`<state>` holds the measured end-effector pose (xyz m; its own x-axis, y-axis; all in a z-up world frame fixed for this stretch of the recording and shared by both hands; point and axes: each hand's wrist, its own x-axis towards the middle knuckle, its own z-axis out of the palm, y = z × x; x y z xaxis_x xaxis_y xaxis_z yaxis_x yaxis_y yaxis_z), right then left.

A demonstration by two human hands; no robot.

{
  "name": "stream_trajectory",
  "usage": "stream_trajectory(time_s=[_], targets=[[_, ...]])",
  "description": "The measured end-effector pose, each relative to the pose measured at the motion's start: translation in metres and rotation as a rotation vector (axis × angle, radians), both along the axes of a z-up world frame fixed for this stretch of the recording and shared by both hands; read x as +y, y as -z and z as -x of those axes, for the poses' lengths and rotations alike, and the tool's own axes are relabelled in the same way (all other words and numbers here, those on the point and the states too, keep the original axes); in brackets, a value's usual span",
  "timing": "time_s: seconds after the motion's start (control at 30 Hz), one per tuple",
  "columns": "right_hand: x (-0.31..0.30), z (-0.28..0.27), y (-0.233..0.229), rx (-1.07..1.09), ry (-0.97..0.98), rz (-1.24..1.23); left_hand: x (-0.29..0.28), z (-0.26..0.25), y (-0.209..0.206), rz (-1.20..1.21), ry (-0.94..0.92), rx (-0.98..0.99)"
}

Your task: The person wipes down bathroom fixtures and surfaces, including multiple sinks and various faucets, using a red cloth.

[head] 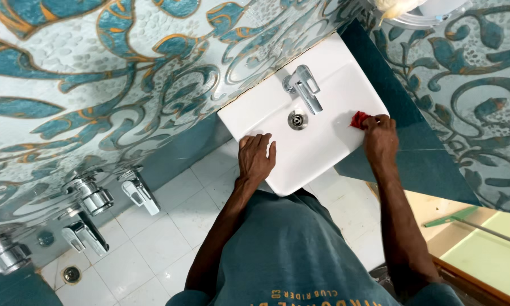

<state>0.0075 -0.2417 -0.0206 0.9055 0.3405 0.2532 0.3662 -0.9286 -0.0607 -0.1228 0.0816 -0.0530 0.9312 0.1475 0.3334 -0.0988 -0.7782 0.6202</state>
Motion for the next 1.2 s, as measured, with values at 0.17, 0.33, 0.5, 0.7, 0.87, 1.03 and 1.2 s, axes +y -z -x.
stream_trajectory(time_s=[0.17,0.33,0.5,0.7,0.87,1.03,1.2], targets=[[0.031,-0.032,-0.005,0.246,0.039,-0.553,-0.006,-0.004,-0.012,-0.017,-0.034,0.066],[0.075,-0.102,-0.011,0.087,-0.091,-0.974,-0.014,-0.007,-0.017,-0.035,-0.049,0.030],[0.135,-0.131,0.001,0.015,-0.320,-0.530,-0.024,-0.007,-0.025,-0.042,-0.094,0.046],[0.110,-0.169,0.000,0.073,-0.635,-0.394,-0.033,-0.010,-0.031,-0.001,-0.170,0.090],[0.068,-0.176,0.013,-0.187,-0.444,-0.277,-0.038,-0.008,-0.028,0.010,-0.231,0.066],[0.016,-0.138,0.030,-0.063,-0.241,-0.368,-0.037,-0.010,-0.028,0.037,-0.240,0.089],[-0.025,-0.087,0.026,0.071,-0.149,-0.440,-0.035,-0.011,-0.027,0.050,-0.232,0.046]])
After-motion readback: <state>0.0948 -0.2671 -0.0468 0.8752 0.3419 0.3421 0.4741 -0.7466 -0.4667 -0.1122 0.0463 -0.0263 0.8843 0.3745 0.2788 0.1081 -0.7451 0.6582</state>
